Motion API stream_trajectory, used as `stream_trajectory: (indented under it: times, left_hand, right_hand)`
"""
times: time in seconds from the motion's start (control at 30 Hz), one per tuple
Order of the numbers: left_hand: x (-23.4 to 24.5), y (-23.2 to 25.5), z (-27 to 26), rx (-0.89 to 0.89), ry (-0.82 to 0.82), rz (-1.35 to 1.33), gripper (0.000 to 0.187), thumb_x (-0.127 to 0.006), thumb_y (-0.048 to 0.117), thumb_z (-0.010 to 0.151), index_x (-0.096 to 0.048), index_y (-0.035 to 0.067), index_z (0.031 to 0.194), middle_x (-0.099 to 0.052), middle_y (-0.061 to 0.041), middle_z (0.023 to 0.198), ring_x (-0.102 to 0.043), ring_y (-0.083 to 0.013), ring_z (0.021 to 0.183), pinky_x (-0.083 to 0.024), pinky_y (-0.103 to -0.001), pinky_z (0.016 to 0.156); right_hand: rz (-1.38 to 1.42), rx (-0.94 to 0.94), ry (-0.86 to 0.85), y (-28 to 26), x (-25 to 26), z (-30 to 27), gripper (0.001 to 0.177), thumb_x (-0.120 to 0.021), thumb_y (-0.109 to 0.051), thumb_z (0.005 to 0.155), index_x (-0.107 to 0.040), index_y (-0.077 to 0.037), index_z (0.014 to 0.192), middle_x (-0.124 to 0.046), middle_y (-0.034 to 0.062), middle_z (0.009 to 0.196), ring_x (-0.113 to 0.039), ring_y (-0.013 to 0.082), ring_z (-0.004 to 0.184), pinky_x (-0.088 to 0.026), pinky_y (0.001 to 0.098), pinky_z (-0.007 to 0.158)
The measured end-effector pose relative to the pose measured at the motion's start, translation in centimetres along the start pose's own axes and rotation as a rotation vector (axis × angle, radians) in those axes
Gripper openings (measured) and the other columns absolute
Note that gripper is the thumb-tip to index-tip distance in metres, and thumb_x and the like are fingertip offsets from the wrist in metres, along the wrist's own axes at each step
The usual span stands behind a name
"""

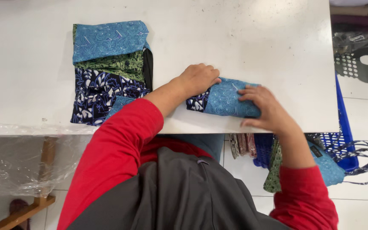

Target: The person folds several patterned fabric items on a white table, aligning edges and smoothing creases. After folding, the person places the items into a clear plastic bag and sets the bag aside.

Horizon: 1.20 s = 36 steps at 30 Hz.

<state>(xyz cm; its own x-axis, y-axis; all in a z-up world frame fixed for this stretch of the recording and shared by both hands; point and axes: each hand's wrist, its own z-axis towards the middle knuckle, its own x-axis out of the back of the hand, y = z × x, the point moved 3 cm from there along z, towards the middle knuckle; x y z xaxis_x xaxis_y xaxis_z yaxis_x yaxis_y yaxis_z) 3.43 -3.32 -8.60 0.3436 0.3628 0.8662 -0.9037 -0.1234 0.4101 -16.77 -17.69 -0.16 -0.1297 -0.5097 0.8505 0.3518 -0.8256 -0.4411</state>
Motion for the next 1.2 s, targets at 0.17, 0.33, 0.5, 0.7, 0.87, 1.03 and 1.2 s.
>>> stream_trajectory:
  times: [0.17, 0.33, 0.5, 0.7, 0.87, 1.03, 1.2]
  left_hand:
    - [4.1, 3.7, -0.4, -0.069, 0.128, 0.097, 0.034, -0.067, 0.044, 0.091, -0.068, 0.011, 0.094, -0.073, -0.013, 0.098, -0.070, -0.0350, 0.093, -0.055, -0.050, 0.080]
    - [7.5, 9.8, -3.4, -0.090, -0.186, 0.182, 0.073, -0.081, 0.040, 0.069, -0.065, 0.002, 0.129, -0.073, -0.014, 0.097, -0.070, -0.0329, 0.090, -0.048, -0.054, 0.091]
    - [6.9, 3.9, -1.7, 0.232, -0.464, -0.511, 0.062, -0.078, 0.038, 0.075, -0.065, 0.008, 0.129, -0.075, -0.015, 0.112, -0.071, -0.0316, 0.106, -0.053, -0.037, 0.091]
    - [3.1, 2.3, -2.0, 0.310, -0.276, -0.299, 0.080, -0.079, 0.046, 0.077, -0.056, 0.006, 0.142, -0.056, -0.023, 0.141, -0.059, -0.0374, 0.126, -0.051, -0.043, 0.101]
    - [3.1, 8.0, -5.9, -0.022, -0.253, 0.083, 0.076, -0.075, 0.050, 0.081, -0.050, 0.023, 0.148, -0.019, -0.022, 0.163, -0.019, -0.0477, 0.147, -0.025, -0.078, 0.105]
    - [5.1, 8.6, -7.0, -0.242, -0.146, 0.401, 0.064, -0.069, 0.043, 0.087, -0.054, 0.021, 0.145, -0.024, -0.017, 0.166, -0.022, -0.0438, 0.151, -0.027, -0.078, 0.107]
    - [5.0, 6.3, -6.6, -0.295, -0.242, 0.359, 0.047, -0.053, 0.017, 0.103, -0.057, 0.009, 0.149, -0.044, -0.022, 0.158, -0.036, -0.0416, 0.145, -0.033, -0.067, 0.114]
  right_hand:
    - [-0.040, -0.270, -0.065, -1.9, -0.9, -0.6, 0.061, -0.082, -0.008, 0.069, -0.065, -0.011, 0.128, -0.071, 0.0118, 0.131, -0.061, 0.0330, 0.124, -0.047, 0.0461, 0.108]
    - [0.222, -0.902, -0.366, 1.4, 2.6, -0.4, 0.058, -0.077, -0.015, 0.084, -0.063, -0.020, 0.140, -0.077, 0.0158, 0.101, -0.071, 0.0313, 0.089, -0.059, 0.0434, 0.082]
    - [1.064, -0.786, 0.106, 5.1, 4.3, -0.1, 0.067, -0.063, -0.043, 0.102, -0.046, -0.020, 0.163, -0.072, 0.0178, 0.115, -0.071, 0.0249, 0.105, -0.060, 0.0361, 0.087]
    - [0.683, -0.749, 0.177, 8.4, -2.8, -0.2, 0.078, -0.078, -0.022, 0.090, -0.040, -0.007, 0.157, -0.057, 0.0177, 0.146, -0.053, 0.0264, 0.138, -0.042, 0.0375, 0.116]
    - [0.673, -0.860, 0.190, 8.5, -3.9, -1.4, 0.080, -0.077, -0.018, 0.084, -0.040, -0.008, 0.155, -0.058, 0.0160, 0.140, -0.056, 0.0243, 0.129, -0.048, 0.0361, 0.108]
    - [0.630, -0.797, 0.263, 7.3, -3.2, 0.4, 0.076, -0.079, -0.016, 0.087, -0.043, -0.005, 0.153, -0.062, 0.0169, 0.132, -0.061, 0.0228, 0.119, -0.052, 0.0332, 0.098]
    - [0.546, -0.988, 0.268, 6.3, -3.2, 1.5, 0.075, -0.080, -0.021, 0.084, -0.046, -0.007, 0.150, -0.068, 0.0140, 0.113, -0.064, 0.0203, 0.083, -0.051, 0.0318, 0.056]
